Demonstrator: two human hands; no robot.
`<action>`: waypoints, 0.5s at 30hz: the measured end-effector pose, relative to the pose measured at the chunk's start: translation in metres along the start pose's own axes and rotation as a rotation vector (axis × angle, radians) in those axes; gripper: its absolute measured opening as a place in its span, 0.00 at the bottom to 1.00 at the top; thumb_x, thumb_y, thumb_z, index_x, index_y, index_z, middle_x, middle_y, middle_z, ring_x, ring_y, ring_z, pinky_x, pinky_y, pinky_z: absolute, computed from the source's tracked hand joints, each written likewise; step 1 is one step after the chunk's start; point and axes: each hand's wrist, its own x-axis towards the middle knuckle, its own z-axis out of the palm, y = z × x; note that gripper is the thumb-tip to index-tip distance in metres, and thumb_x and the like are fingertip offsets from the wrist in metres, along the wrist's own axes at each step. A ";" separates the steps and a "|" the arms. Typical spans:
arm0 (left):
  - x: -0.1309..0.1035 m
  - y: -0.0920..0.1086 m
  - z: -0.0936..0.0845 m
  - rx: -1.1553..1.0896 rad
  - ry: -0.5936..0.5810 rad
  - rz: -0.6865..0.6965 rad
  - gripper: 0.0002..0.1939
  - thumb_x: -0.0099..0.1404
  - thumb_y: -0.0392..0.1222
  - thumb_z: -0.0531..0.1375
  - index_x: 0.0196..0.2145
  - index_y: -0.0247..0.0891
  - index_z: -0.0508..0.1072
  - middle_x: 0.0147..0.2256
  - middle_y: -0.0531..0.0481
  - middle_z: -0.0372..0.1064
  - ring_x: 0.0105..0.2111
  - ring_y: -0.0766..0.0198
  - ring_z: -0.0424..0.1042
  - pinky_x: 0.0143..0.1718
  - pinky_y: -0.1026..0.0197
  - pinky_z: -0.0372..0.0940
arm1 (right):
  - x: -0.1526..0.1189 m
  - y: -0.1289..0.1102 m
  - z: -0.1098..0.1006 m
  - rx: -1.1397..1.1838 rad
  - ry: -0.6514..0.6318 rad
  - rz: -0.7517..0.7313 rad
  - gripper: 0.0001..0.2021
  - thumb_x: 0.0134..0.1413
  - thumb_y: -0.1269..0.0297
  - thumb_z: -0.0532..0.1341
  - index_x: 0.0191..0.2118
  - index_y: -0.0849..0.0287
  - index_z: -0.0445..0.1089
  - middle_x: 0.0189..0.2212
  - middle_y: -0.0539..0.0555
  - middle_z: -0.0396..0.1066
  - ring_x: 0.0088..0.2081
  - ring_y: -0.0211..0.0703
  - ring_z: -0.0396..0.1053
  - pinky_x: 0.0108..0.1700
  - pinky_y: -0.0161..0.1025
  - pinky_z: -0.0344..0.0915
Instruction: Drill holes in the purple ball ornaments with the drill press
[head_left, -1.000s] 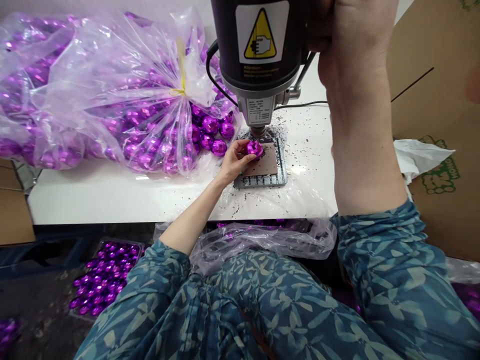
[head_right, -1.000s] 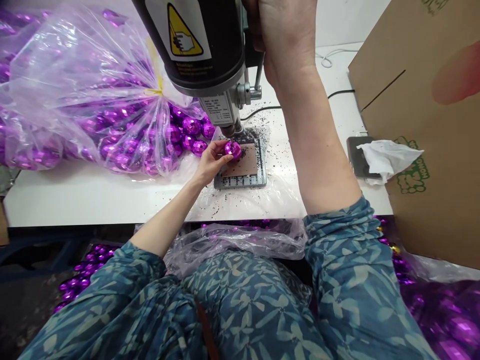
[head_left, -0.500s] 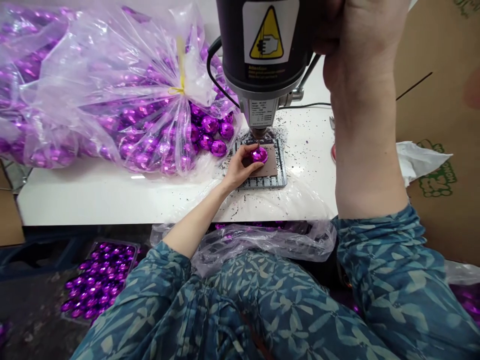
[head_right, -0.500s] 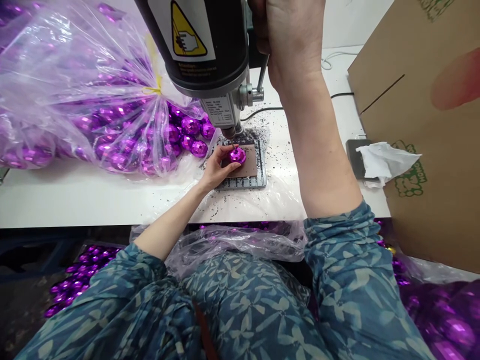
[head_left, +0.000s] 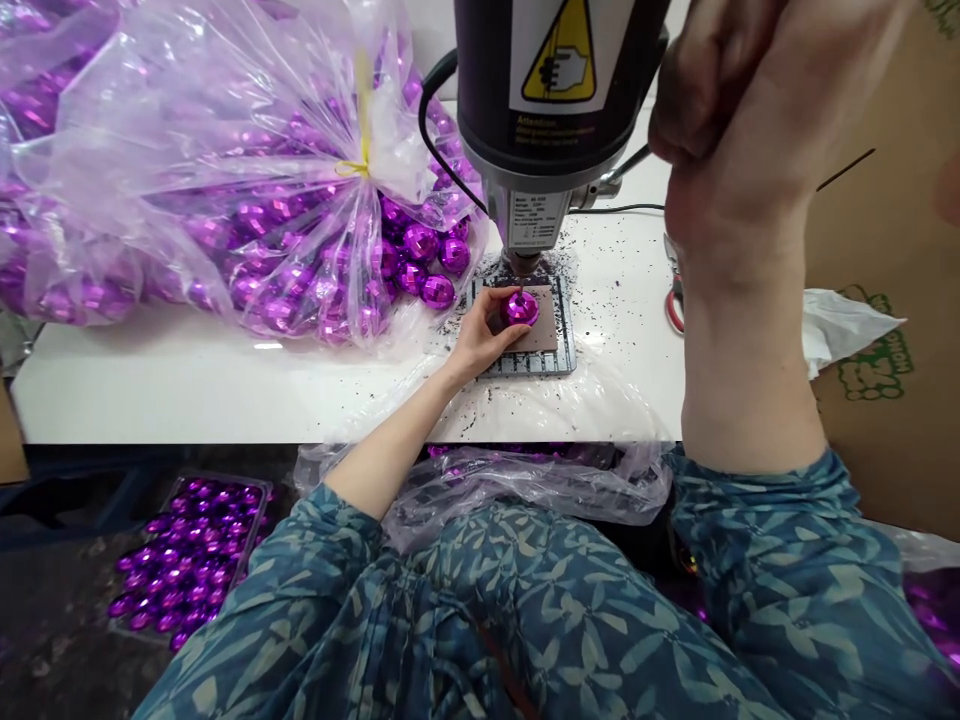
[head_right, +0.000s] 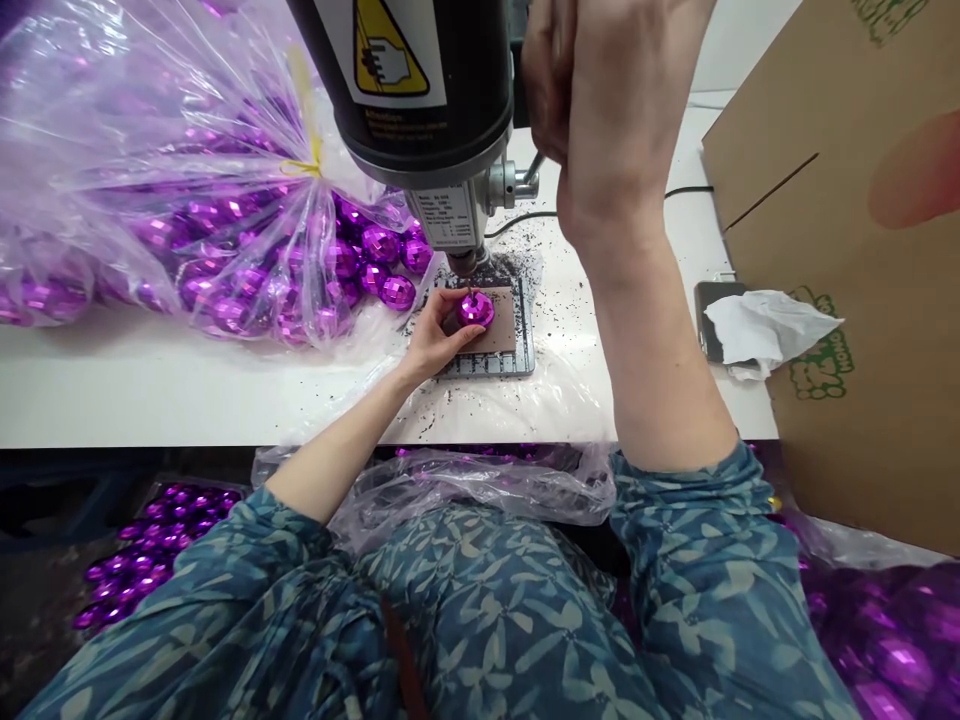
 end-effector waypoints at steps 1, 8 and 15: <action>0.000 0.000 0.000 -0.001 -0.004 -0.003 0.35 0.64 0.65 0.73 0.59 0.43 0.69 0.60 0.37 0.75 0.61 0.47 0.77 0.67 0.38 0.71 | -0.005 0.000 0.001 0.069 0.028 -0.040 0.36 0.59 0.37 0.61 0.19 0.54 0.38 0.12 0.42 0.35 0.14 0.21 0.44 0.18 0.32 0.38; 0.000 0.004 -0.001 -0.006 -0.019 -0.004 0.35 0.65 0.65 0.73 0.59 0.43 0.69 0.62 0.36 0.74 0.62 0.46 0.77 0.66 0.39 0.72 | -0.034 0.012 -0.001 0.086 0.137 -0.288 0.38 0.52 0.27 0.59 0.15 0.62 0.59 0.12 0.45 0.40 0.13 0.19 0.48 0.19 0.28 0.39; 0.000 0.001 -0.003 0.039 -0.024 0.025 0.34 0.66 0.63 0.72 0.59 0.44 0.68 0.61 0.38 0.74 0.61 0.49 0.77 0.65 0.42 0.73 | -0.061 0.029 -0.011 0.091 0.123 -0.456 0.18 0.66 0.51 0.64 0.28 0.54 0.80 0.12 0.44 0.42 0.15 0.19 0.48 0.22 0.27 0.43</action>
